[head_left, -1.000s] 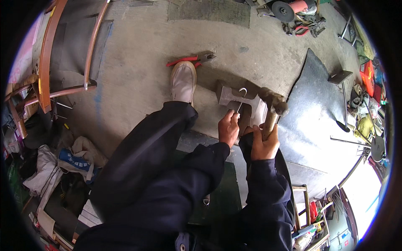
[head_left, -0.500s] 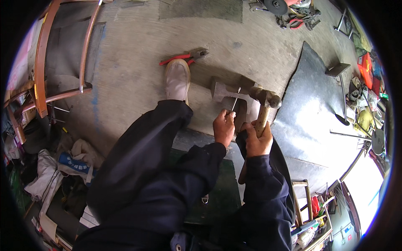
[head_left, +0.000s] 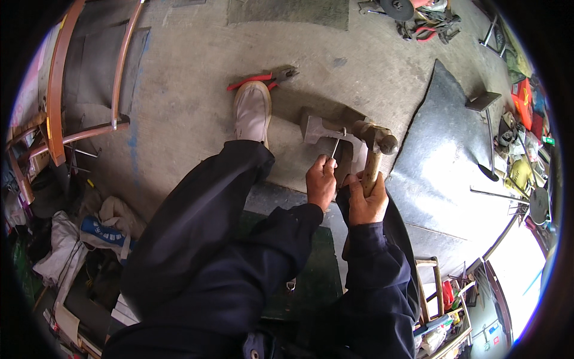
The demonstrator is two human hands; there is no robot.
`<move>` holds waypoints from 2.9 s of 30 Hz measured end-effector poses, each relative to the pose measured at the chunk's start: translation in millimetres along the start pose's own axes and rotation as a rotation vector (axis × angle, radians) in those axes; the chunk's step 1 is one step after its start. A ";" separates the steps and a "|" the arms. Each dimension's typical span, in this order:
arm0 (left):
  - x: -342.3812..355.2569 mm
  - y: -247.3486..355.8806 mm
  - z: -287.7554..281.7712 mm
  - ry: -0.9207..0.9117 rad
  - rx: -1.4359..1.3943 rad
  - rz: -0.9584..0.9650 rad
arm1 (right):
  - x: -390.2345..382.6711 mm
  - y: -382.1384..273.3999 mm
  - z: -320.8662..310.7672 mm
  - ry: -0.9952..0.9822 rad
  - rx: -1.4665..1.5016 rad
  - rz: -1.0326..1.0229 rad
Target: The person uses pliers and a hammer to bend and shape a metal rod into a hook. They repeatedly clamp the rod, strike it on an anvil, and adjust its curvature until a hook shape is formed.
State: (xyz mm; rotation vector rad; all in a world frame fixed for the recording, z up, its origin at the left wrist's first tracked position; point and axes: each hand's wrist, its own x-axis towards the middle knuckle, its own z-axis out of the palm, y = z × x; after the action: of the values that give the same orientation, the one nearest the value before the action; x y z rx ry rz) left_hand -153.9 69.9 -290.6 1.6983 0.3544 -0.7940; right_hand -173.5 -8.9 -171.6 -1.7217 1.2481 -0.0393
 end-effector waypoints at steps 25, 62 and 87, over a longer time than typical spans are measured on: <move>1.6 3.6 0.0 -0.022 0.109 0.015 | -5.0 -107.2 -33.0 0.144 0.637 -0.350; -3.2 0.8 1.2 0.005 -0.027 -0.008 | -3.9 -105.9 -32.3 0.109 0.168 -0.232; 5.9 -0.2 -1.4 -0.129 -0.134 -0.149 | 3.5 7.7 2.0 -0.086 -0.258 -0.042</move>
State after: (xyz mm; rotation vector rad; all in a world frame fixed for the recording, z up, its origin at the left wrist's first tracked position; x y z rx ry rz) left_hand -149.3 70.2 -294.6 1.5005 0.4386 -0.9625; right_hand -176.3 -10.1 -179.8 -1.9496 1.1939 0.1761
